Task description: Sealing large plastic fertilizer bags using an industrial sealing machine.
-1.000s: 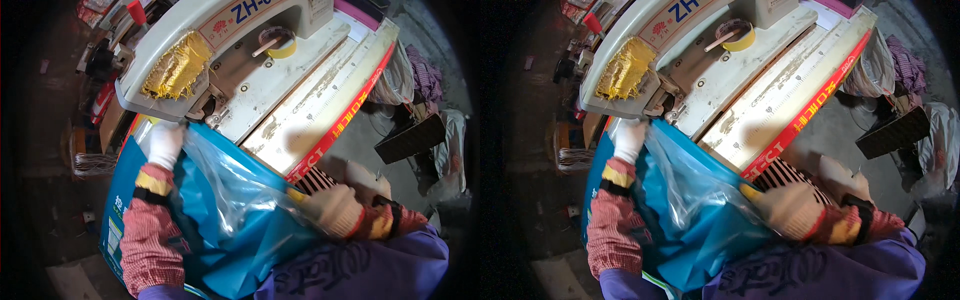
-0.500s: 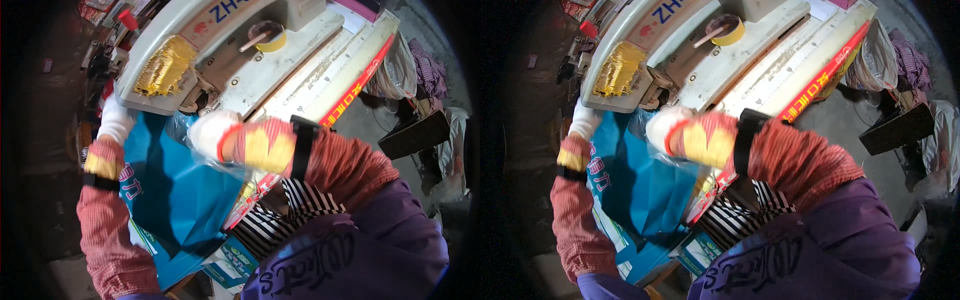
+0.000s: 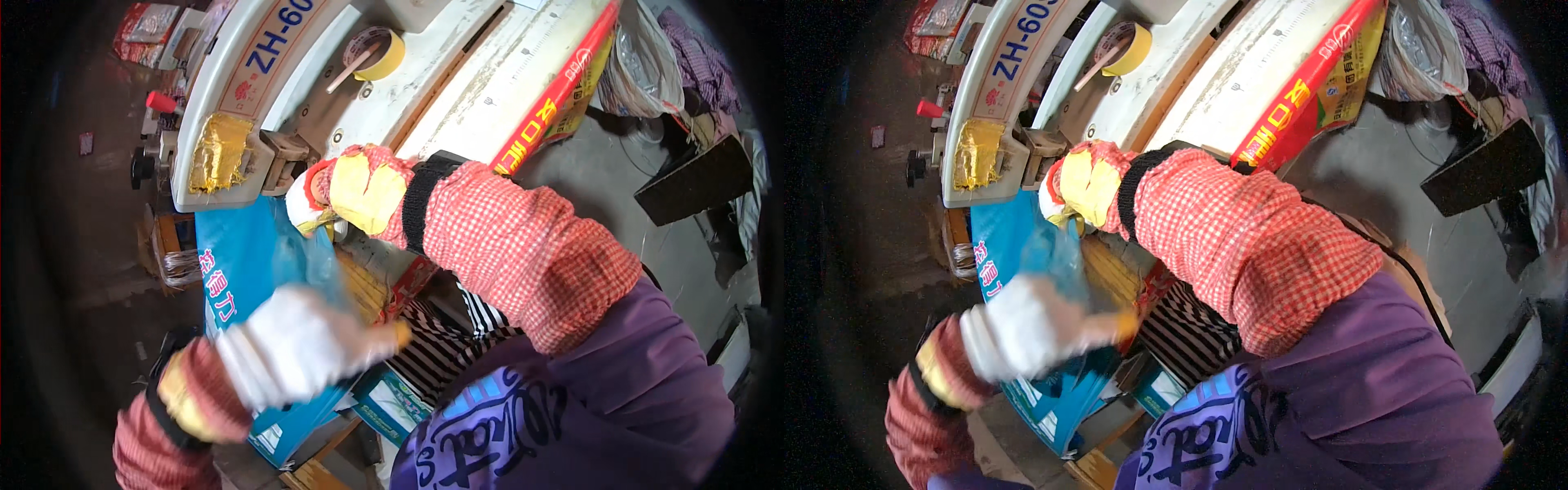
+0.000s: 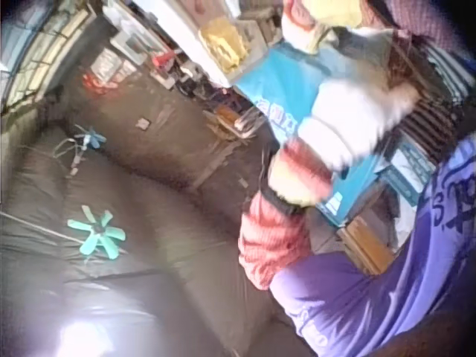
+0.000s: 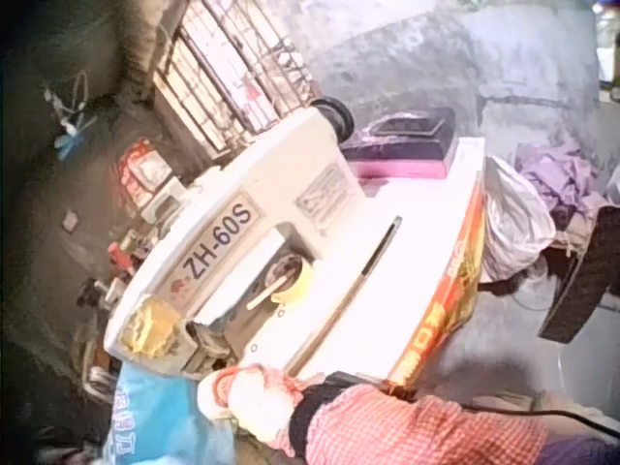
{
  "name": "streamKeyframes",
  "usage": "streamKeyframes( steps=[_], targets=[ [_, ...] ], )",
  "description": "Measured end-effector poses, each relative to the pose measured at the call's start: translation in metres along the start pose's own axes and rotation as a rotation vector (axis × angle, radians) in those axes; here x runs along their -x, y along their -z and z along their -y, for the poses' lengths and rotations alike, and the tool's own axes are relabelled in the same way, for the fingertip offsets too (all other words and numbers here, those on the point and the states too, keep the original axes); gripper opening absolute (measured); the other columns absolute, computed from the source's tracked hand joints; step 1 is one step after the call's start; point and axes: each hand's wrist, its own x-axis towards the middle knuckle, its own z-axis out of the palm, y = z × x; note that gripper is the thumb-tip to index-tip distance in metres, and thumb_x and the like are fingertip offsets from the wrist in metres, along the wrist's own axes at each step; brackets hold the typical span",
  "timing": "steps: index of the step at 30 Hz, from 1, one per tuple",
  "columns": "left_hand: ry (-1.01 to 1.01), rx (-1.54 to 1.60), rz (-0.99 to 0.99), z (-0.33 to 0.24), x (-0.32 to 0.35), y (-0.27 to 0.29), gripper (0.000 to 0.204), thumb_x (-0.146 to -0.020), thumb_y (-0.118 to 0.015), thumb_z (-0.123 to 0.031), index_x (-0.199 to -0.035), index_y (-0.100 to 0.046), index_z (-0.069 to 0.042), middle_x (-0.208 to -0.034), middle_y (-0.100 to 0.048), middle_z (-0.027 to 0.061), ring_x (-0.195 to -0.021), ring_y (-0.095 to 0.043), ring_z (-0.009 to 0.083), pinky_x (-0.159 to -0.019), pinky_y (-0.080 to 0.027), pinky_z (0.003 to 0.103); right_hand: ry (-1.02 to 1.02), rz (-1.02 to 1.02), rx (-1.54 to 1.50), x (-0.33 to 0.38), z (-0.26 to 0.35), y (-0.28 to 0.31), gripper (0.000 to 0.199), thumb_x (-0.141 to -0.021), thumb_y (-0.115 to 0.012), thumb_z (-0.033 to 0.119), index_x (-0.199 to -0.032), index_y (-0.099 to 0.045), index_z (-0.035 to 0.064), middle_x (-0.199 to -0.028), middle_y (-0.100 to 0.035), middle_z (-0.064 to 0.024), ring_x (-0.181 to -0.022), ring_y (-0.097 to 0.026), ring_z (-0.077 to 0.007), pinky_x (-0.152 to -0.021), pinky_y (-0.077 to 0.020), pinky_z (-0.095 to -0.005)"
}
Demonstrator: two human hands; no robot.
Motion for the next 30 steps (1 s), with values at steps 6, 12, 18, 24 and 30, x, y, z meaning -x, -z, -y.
streamKeyframes(
  steps=[6,12,18,24,30],
  targets=[
    [0.479,0.836,0.049,-0.003,0.054,0.018,0.027,-0.095,-0.048,-0.008,-0.117,-0.057,0.003,-0.073,-0.065,0.0096,-0.065,-0.066,0.018,-0.059,-0.054,0.027,0.211,-0.162,0.257,-0.025,-0.035,-0.001,0.027,-0.069,-0.075,0.026,-0.088,-0.069,0.007,-0.089,-0.068,-0.0093,-0.082,-0.065,-0.0248,-0.071,-0.051,-0.0398],
    [0.52,0.359,0.735,-0.006,0.048,0.01,0.073,-0.082,-0.051,-0.069,-0.084,-0.07,0.001,-0.073,-0.066,0.0144,-0.067,-0.064,0.0332,-0.066,-0.052,0.043,-0.31,-0.316,1.062,-0.024,-0.003,-0.04,0.023,-0.074,-0.07,0.027,-0.091,-0.071,0.0108,-0.094,-0.069,-0.0059,-0.088,-0.063,-0.0226,-0.081,-0.0473,-0.0426],
    [0.558,0.156,1.116,-0.073,0.061,0.007,0.027,-0.085,-0.057,-0.032,-0.087,-0.074,-0.011,-0.081,-0.07,0.0085,-0.078,-0.069,0.029,-0.064,-0.052,0.043,-0.624,-0.229,1.337,-0.04,0.055,-0.072,0.022,-0.079,-0.065,0.027,-0.095,-0.073,0.0147,-0.099,-0.069,-0.0025,-0.094,-0.062,-0.0204,-0.09,-0.0435,-0.0454],
    [-0.031,0.03,0.391,-0.099,-0.003,-0.021,0.011,-0.07,-0.065,-0.022,-0.066,-0.069,-0.013,-0.065,-0.062,0.006,-0.067,-0.065,0.0265,-0.054,-0.047,0.038,-0.13,-0.366,2.283,0.049,0.002,-0.151,0.018,-0.086,-0.06,0.026,-0.088,-0.07,0.0118,-0.087,-0.066,-0.0045,-0.086,-0.061,-0.0197,-0.077,-0.0479,-0.0323],
    [0.055,0.232,0.225,-0.081,0.007,-0.035,0.013,-0.079,-0.061,-0.023,-0.072,-0.067,-0.014,-0.074,-0.06,0.0021,-0.071,-0.064,0.0272,-0.057,-0.052,0.039,-1.524,-1.482,1.657,0.041,0.013,-0.16,0.025,-0.085,-0.058,0.022,-0.1,-0.066,0.0031,-0.089,-0.067,-0.0132,-0.083,-0.065,-0.0267,-0.075,-0.0521,-0.0393]
  ],
)
